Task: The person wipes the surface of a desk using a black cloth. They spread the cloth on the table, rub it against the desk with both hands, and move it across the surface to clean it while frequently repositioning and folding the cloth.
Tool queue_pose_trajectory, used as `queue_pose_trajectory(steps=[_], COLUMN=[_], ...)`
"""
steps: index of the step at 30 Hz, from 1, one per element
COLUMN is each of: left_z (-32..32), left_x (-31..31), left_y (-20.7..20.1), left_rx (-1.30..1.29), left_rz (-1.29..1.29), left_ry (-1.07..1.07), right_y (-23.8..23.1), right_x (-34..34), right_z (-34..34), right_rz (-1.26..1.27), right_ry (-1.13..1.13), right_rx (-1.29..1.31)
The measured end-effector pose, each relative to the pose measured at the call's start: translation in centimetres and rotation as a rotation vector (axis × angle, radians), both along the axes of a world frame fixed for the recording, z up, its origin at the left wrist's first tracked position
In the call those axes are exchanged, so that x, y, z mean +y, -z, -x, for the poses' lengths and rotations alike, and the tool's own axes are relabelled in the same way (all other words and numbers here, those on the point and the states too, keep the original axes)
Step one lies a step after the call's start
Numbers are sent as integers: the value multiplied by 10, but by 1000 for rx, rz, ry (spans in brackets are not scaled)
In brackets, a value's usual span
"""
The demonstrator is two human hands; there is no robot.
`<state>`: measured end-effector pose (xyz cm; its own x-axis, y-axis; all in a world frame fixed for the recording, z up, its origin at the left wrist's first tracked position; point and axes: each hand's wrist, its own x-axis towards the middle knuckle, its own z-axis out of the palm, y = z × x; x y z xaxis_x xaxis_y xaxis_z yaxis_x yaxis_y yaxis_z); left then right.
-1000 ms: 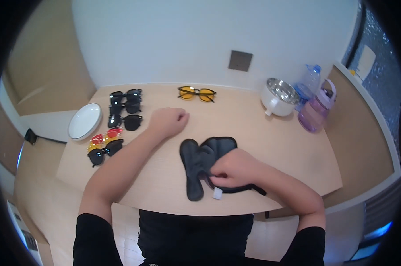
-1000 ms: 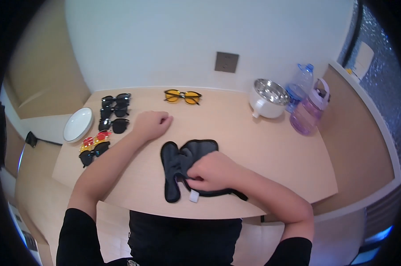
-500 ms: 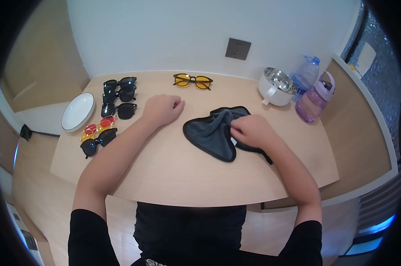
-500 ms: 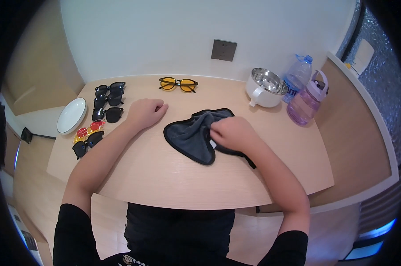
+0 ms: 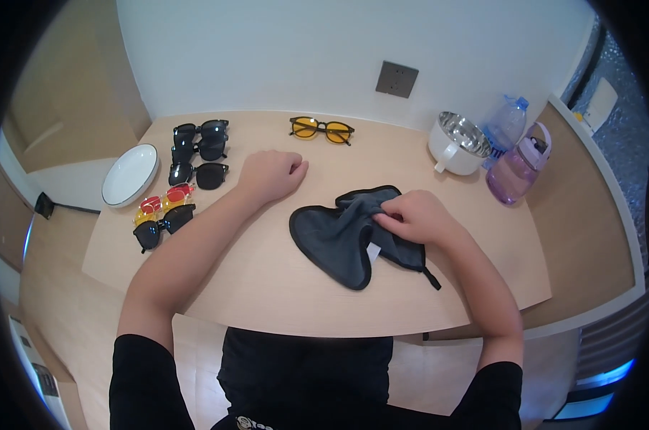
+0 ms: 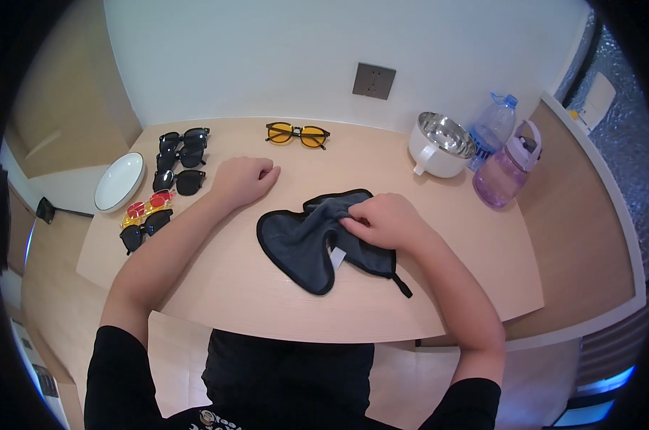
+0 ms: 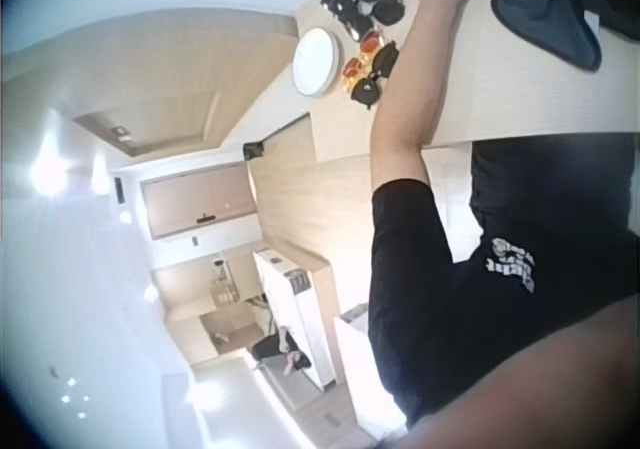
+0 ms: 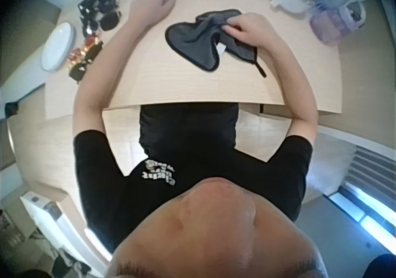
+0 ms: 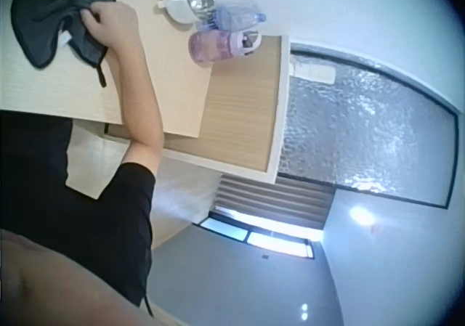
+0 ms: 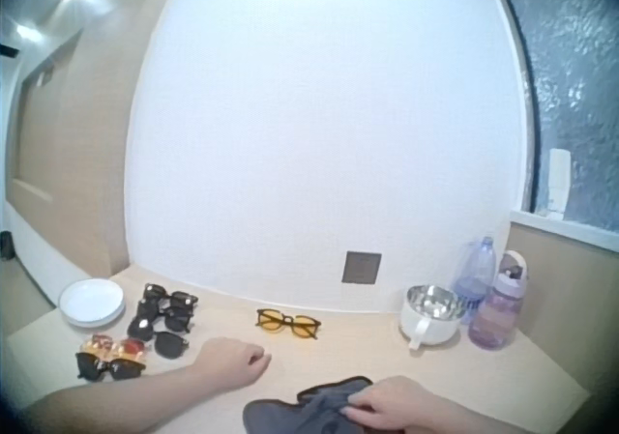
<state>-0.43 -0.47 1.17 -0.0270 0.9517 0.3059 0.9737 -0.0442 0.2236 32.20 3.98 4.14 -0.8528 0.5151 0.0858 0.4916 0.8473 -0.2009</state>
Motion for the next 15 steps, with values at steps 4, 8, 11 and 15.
queue_pose_trajectory(steps=[4,8,11,15], left_z=[2,2,6,-2], left_x=[0,2,2,-1], left_y=[2,8,11,0], left_rx=[-8,-31,-12,-16], left_rz=[-19,-85,-91,-2], left_ry=[11,37,39,3], right_y=[2,0,8,8], right_x=[-11,-46,-63,-64], right_z=[5,19,31,32], right_rz=[-203,-38,46,65], right_ry=[-38,-277,-479,-467], right_rx=[-15,93,207,228])
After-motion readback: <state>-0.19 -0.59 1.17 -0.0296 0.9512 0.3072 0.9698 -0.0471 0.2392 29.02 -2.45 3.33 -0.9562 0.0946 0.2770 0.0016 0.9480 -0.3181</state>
